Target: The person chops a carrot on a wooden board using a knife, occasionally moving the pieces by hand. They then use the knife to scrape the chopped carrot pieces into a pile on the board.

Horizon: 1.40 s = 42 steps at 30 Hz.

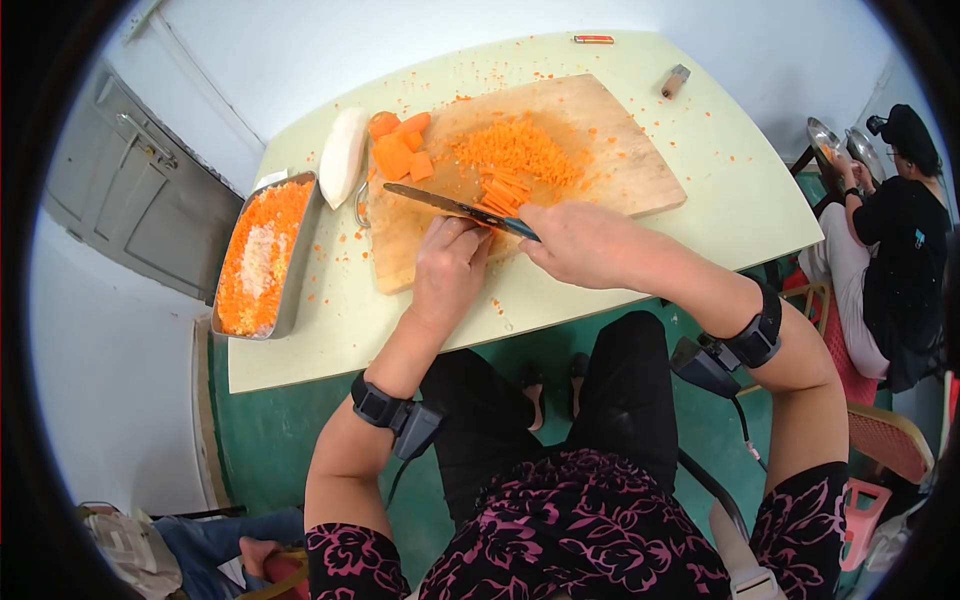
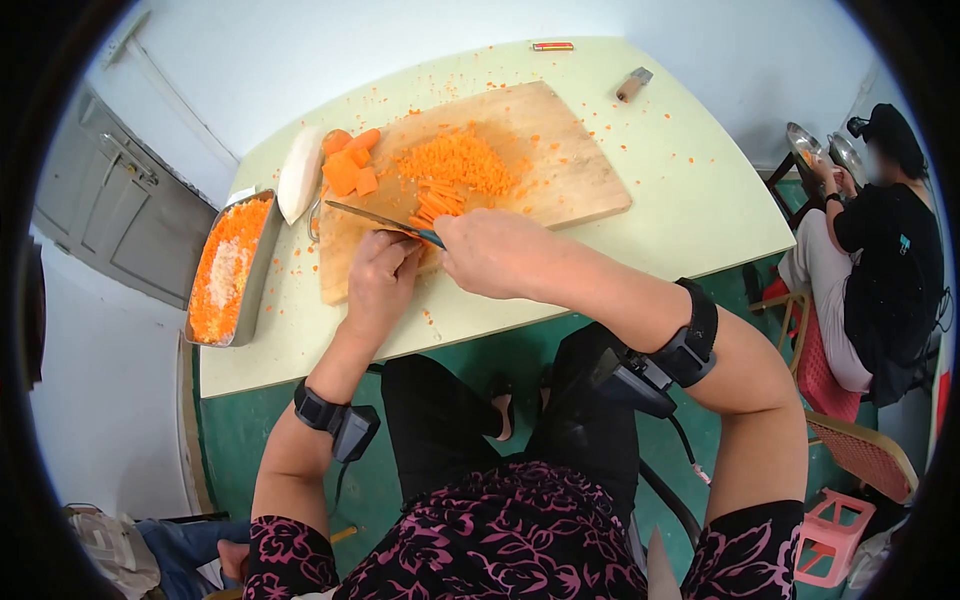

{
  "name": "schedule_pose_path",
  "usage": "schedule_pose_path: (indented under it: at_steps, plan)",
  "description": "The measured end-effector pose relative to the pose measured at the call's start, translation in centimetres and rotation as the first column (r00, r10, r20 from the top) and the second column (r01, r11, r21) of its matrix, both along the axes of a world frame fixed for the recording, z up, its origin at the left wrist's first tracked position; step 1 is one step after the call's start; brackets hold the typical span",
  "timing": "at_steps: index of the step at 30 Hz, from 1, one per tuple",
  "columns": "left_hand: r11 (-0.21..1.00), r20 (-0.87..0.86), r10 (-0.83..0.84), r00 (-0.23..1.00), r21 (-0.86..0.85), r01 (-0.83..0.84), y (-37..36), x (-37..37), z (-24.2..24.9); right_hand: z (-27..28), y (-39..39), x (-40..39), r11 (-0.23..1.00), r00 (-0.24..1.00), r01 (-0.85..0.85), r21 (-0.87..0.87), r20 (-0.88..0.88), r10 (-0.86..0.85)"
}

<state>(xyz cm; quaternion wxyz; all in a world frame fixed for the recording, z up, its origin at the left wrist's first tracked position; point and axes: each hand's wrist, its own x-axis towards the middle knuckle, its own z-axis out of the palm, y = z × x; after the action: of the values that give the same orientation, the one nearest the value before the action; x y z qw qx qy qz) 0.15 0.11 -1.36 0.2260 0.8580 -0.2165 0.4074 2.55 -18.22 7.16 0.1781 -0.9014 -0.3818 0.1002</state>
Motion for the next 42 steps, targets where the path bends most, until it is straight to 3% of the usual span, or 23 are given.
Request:
schedule_pose_path:
  at_steps: [12, 21, 24, 27, 30, 31, 33, 36, 38, 39, 42]
  plan:
    - [1.0, -0.036, -0.016, 0.999, -0.023, 0.015, 0.1, 0.1, 0.1, 0.7, 0.6, 0.9, 0.999, 0.994, -0.016, -0.031, -0.105, 0.013]
    - [0.999, -0.068, 0.035, 0.997, 0.044, -0.032, 0.5, 0.0, -0.5, -1.7, 3.9, 1.5, 0.998, 0.995, -0.036, 0.048, 0.091, 0.032]
    - [1.0, -0.02, -0.002, 1.0, 0.008, 0.002, 0.4, 0.2, -0.2, 1.2, 2.7, 2.2, 0.992, 0.94, 0.126, 0.006, -0.32, -0.117]
    - [1.0, -0.019, -0.021, 1.0, -0.011, 0.021, 0.2, 0.3, -0.1, 1.9, 0.1, 1.5, 0.948, 0.911, 0.241, 0.209, -0.387, -0.146]
    - [0.993, -0.117, -0.022, 0.993, -0.122, 0.007, 0.3, 0.5, -0.5, 0.2, -2.3, 2.0, 0.79, 0.839, 0.353, 0.501, -0.544, -0.029]
    - [0.968, -0.212, -0.012, 0.977, -0.248, -0.042, 0.3, 0.4, -0.4, -0.3, -2.7, 2.2, 0.738, 0.775, 0.416, 0.531, -0.632, 0.018]
    - [0.87, -0.385, -0.032, 0.922, -0.465, -0.164, 0.4, 0.3, 0.0, -1.4, -3.4, 2.8, 0.625, 0.631, 0.54, 0.564, -0.763, 0.143]
    - [0.624, -0.382, -0.258, 0.888, -0.767, -0.149, 1.4, 2.5, 1.7, -3.7, -4.0, 4.0, 0.514, 0.44, 0.612, 0.601, -0.799, 0.41]
    - [0.232, -0.301, -0.559, 0.773, -0.951, -0.202, 0.7, 3.8, 4.0, -4.9, -3.8, 4.4, 0.475, 0.368, 0.625, 0.62, -0.77, 0.521]
    - [0.024, -0.205, -0.682, 0.702, -0.965, -0.259, 0.2, 4.3, 5.0, -5.5, -3.7, 4.7, 0.458, 0.33, 0.628, 0.629, -0.749, 0.575]
    - [-0.102, -0.022, -0.914, 0.404, -0.954, -0.281, -1.9, 4.9, 6.9, -5.8, -3.5, 4.8, 0.457, 0.27, 0.653, 0.604, -0.749, 0.605]
